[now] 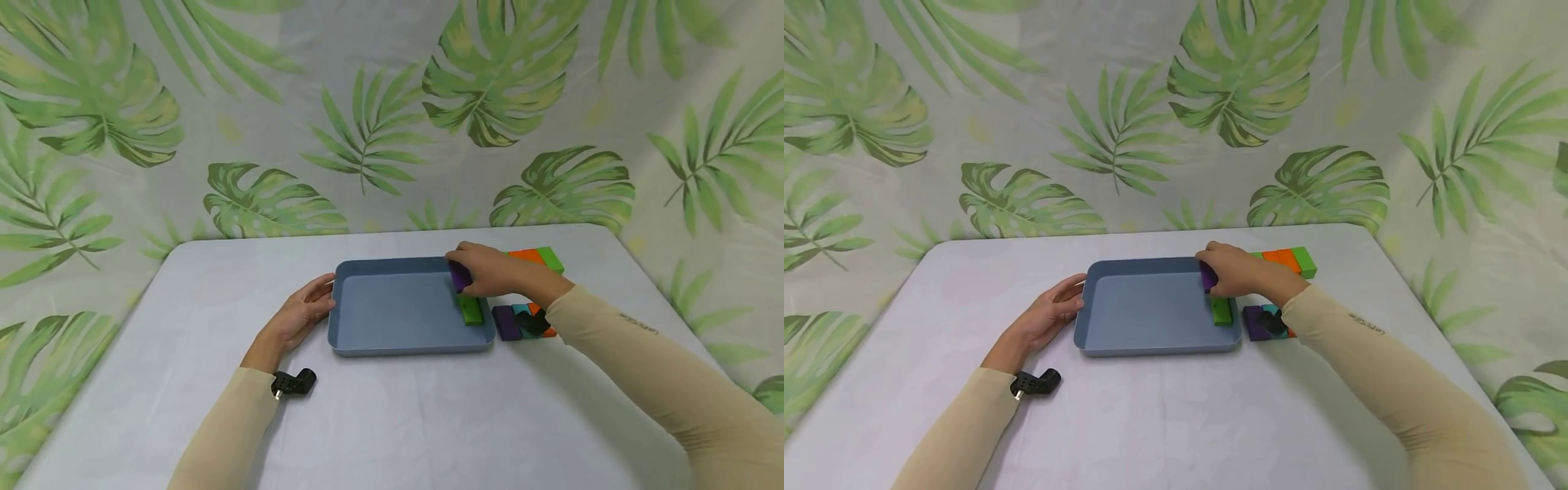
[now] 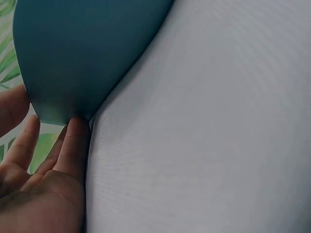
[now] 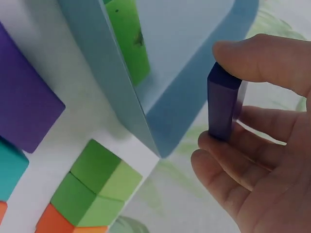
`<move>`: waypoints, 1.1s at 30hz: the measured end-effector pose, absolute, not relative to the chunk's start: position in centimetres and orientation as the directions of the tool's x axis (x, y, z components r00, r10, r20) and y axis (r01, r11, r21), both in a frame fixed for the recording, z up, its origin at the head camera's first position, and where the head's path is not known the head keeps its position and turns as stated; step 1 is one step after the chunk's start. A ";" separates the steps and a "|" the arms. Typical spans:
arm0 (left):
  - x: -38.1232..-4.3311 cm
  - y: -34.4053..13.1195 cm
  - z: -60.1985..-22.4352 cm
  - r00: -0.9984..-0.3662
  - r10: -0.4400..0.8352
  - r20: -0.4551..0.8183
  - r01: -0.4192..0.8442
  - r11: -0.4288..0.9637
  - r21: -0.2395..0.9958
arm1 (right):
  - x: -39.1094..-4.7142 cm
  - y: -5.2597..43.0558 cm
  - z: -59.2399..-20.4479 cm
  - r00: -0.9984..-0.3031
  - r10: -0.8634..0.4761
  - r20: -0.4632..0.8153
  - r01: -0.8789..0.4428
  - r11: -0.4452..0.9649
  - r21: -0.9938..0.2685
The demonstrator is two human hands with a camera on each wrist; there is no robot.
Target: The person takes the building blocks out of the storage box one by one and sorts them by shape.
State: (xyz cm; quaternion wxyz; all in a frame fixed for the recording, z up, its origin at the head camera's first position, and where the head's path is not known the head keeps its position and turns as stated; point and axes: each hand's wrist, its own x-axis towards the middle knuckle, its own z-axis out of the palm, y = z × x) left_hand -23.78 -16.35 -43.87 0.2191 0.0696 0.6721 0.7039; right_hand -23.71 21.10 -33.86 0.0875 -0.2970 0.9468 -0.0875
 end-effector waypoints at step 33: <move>-24.2 -16.5 -43.8 -0.887 0.419 -0.192 -0.212 -0.001 0.977 | -19.5 34.3 -34.1 -0.924 -0.381 -0.040 -0.335 0.855 -0.395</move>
